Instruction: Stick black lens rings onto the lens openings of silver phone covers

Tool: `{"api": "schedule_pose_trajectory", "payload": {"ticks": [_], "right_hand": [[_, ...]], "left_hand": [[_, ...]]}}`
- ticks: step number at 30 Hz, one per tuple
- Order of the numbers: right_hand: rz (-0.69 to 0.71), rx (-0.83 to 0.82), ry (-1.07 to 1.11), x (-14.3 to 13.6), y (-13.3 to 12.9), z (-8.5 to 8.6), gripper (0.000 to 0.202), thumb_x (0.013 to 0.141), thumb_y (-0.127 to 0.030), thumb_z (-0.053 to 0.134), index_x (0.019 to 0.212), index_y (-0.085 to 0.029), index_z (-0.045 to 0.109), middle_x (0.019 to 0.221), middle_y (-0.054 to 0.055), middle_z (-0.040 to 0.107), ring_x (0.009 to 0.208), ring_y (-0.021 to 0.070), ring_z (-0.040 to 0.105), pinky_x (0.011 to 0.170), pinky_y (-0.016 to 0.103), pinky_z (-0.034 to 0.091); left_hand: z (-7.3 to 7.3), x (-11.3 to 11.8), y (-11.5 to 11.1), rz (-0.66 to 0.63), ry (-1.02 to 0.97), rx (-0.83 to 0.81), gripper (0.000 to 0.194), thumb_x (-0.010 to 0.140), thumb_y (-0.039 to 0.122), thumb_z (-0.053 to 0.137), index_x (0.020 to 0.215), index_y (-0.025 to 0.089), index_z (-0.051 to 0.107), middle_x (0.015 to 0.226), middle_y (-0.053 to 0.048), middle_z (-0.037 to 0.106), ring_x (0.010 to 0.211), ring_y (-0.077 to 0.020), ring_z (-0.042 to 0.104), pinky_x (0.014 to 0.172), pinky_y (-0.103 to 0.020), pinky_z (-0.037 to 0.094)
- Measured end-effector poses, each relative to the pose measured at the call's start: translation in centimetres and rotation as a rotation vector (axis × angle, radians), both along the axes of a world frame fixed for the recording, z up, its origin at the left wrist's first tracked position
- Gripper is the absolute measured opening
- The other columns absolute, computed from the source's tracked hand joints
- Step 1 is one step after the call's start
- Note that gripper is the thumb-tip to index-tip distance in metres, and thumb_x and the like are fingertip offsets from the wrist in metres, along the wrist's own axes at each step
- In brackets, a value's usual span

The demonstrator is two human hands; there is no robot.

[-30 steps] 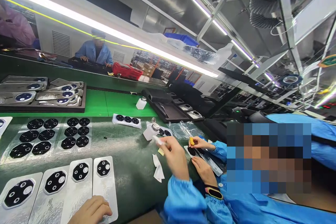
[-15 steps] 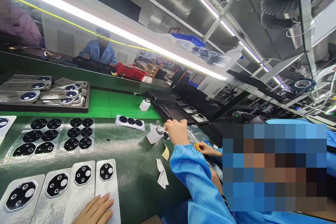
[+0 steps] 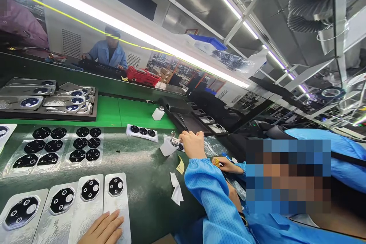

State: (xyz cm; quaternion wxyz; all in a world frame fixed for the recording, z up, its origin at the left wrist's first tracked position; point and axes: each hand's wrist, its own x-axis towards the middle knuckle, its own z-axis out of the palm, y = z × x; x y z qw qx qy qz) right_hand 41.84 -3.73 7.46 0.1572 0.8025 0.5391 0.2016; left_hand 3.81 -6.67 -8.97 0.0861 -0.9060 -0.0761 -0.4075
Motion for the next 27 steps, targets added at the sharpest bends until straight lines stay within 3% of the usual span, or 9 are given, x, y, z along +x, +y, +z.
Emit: {"api": "schedule_pose_trajectory", "payload": {"ticks": [16,27], "right_hand": [[-0.192,-0.056,0.205,-0.01,-0.10,0.86,0.027,0.095,-0.039,0.058,0.107,-0.016,0.064,0.109,0.005,0.066,0.101,0.0206,0.063,0.093,0.045,0.049],[-0.256,-0.069,0.242,0.31,0.12,0.85,0.027,0.095,-0.038,0.059,0.110,-0.016,0.063,0.112,0.006,0.065,0.102,0.0209,0.063,0.091,0.044,0.051]], "left_hand": [[0.35,-0.37,0.27,-0.014,0.064,0.013,0.027,0.102,0.030,0.042,0.094,0.019,0.065,0.105,0.003,0.075,0.100,-0.0145,0.066,0.095,-0.026,0.043],[-0.07,-0.36,0.31,-0.013,0.071,0.021,0.027,0.102,0.032,0.043,0.094,0.020,0.067,0.107,0.003,0.074,0.103,-0.0138,0.064,0.104,-0.025,0.038]]}}
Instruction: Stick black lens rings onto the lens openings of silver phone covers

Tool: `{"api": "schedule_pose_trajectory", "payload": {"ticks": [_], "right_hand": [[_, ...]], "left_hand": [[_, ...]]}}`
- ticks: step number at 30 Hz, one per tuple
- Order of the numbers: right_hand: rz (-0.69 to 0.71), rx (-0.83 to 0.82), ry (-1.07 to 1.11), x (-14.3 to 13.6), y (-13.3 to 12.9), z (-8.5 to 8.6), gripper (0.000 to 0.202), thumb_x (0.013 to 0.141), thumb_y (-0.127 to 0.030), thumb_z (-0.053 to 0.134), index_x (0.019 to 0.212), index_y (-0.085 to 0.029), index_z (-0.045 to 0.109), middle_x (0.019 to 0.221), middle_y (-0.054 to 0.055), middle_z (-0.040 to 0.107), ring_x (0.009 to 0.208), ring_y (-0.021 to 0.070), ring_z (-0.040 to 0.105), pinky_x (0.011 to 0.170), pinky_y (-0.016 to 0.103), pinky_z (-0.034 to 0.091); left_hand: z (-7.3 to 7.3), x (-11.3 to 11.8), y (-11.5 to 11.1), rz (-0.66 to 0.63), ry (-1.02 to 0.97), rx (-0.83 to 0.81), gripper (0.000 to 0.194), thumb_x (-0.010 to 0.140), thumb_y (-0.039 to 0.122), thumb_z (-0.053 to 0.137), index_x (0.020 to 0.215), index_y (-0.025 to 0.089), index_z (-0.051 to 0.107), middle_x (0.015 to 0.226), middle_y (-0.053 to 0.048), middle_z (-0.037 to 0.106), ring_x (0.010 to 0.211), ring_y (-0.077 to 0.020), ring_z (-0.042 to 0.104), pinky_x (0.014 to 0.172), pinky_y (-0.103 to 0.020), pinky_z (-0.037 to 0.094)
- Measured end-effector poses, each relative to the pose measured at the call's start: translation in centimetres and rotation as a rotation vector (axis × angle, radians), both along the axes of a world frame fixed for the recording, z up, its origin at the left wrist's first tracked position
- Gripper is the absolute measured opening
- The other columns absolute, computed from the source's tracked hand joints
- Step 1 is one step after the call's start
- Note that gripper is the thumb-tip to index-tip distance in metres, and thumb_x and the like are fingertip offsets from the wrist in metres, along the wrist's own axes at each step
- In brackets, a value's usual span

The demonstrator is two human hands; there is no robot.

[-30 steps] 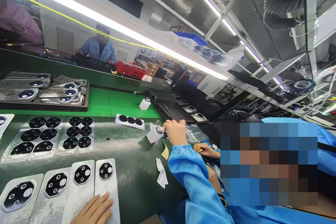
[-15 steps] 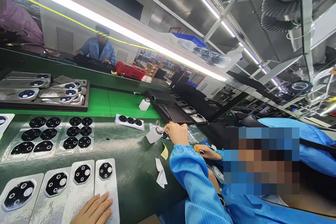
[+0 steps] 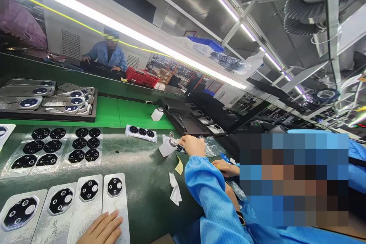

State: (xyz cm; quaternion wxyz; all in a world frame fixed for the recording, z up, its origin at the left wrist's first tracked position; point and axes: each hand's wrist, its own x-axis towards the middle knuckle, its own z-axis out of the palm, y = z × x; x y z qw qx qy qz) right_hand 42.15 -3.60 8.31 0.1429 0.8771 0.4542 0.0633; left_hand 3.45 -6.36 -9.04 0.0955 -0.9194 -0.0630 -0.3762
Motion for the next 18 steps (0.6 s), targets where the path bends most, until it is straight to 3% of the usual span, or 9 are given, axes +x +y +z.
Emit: {"api": "schedule_pose_trajectory", "payload": {"ticks": [10,18], "right_hand": [[-0.004,-0.006,0.019,0.08,0.05,0.21,0.028,0.095,-0.039,0.059,0.111,-0.016,0.063,0.112,0.006,0.065,0.102,0.0209,0.063,0.092,0.044,0.051],[-0.024,-0.009,0.021,-0.27,0.02,0.33,0.027,0.096,-0.038,0.059,0.111,-0.016,0.064,0.112,0.006,0.066,0.104,0.0211,0.064,0.093,0.045,0.051]], "left_hand": [[-0.38,-0.01,0.11,-0.003,-0.005,0.018,0.028,0.102,0.035,0.044,0.094,0.020,0.066,0.106,0.002,0.073,0.103,-0.0136,0.064,0.110,-0.025,0.035],[-0.06,0.08,0.01,0.009,-0.014,-0.003,0.028,0.101,0.037,0.046,0.093,0.020,0.067,0.105,0.003,0.074,0.102,-0.0133,0.065,0.100,-0.024,0.041]]}}
